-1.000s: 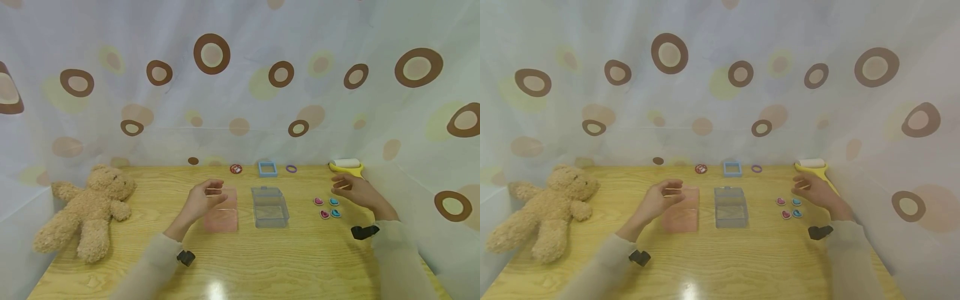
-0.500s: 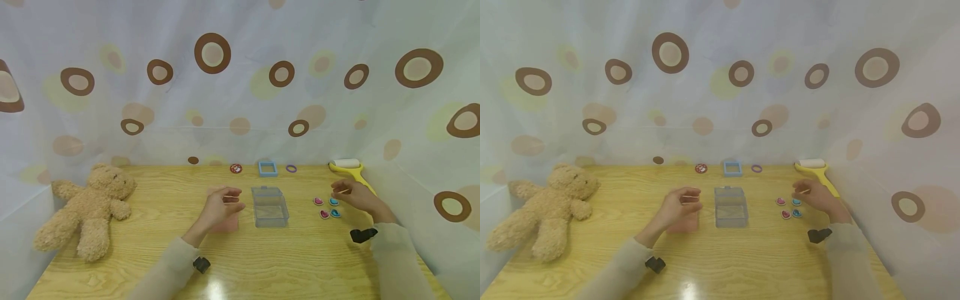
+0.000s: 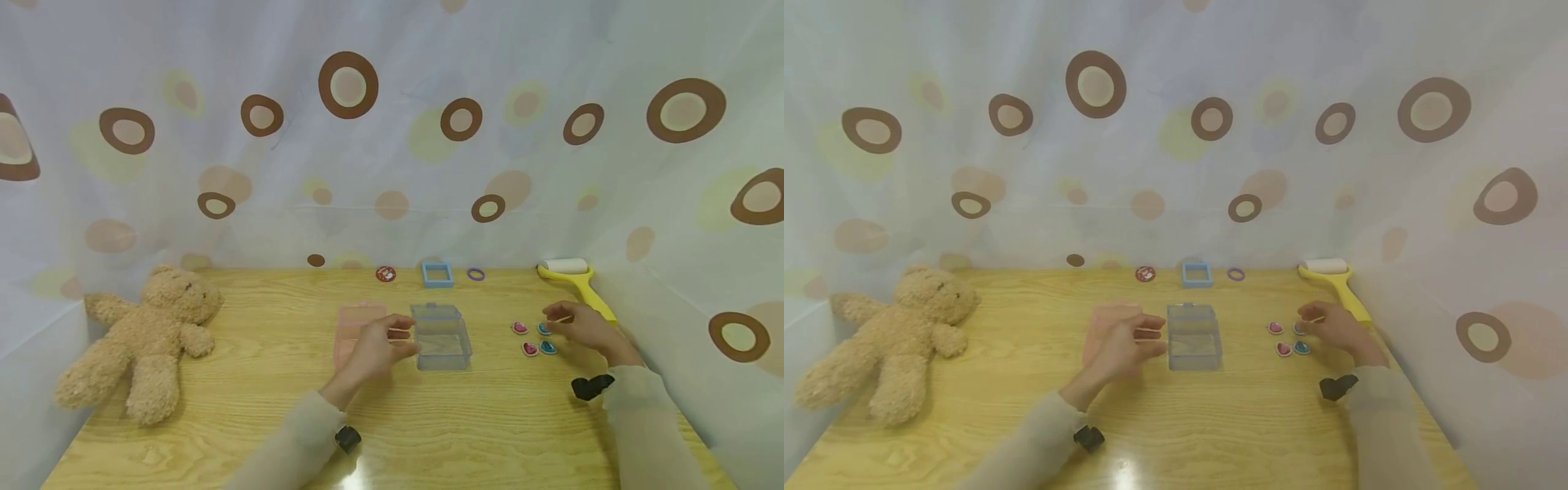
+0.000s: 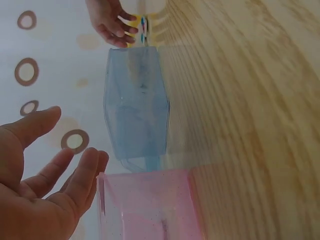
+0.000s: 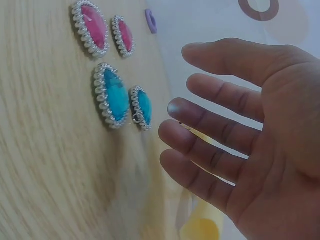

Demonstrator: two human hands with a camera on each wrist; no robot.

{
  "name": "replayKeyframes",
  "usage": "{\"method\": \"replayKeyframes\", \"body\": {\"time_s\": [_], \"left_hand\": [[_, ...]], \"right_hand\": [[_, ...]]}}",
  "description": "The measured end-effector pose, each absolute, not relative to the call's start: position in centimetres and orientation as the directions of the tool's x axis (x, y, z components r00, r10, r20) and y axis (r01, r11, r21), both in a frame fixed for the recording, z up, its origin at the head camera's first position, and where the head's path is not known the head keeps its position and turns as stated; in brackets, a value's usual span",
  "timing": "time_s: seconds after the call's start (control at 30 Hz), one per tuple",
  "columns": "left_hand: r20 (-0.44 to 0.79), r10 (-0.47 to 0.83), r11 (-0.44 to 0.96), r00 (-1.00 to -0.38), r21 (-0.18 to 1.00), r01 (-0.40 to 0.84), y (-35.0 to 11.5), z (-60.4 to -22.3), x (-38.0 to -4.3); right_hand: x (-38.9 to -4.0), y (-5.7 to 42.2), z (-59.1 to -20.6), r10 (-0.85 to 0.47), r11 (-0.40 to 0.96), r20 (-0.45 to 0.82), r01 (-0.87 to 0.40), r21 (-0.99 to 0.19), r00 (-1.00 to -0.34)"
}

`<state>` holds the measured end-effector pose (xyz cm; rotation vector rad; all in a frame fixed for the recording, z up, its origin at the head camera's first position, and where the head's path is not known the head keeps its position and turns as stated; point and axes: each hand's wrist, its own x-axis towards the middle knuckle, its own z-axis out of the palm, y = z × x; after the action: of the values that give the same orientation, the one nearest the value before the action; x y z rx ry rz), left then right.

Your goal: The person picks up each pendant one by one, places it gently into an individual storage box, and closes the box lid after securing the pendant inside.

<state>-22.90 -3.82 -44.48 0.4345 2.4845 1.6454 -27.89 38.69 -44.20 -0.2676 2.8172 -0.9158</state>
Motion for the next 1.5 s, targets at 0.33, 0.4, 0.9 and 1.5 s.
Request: {"method": "replayKeyframes", "body": {"time_s": [0.33, 0.4, 0.9, 1.5], "left_hand": [[0.018, 0.325, 0.400, -0.945, 0.903, 0.155, -2.2, -44.8, -22.7], [0.009, 0.323, 0.413, -0.946, 0.899, 0.149, -2.0, -44.8, -22.6], [-0.014, 0.313, 0.512, -0.950, 0.845, 0.156, -1.0, -45.0, -22.3], [0.012, 0.285, 0.541, -0.959, 0.824, 0.171, 0.0, -45.8, -22.3]], "right_hand": [[-28.3, 39.4, -45.6, -0.195, 0.798, -0.126, -0.083, -0.597, -0.973], [-28.5, 39.5, -45.9, -0.188, 0.797, -0.130, -0.074, -0.600, -0.974], [-29.8, 40.3, -47.7, -0.158, 0.830, -0.133, -0.059, -0.555, -0.978], [-29.8, 39.7, -47.6, -0.181, 0.872, -0.103, -0.111, -0.476, -0.978]]}}
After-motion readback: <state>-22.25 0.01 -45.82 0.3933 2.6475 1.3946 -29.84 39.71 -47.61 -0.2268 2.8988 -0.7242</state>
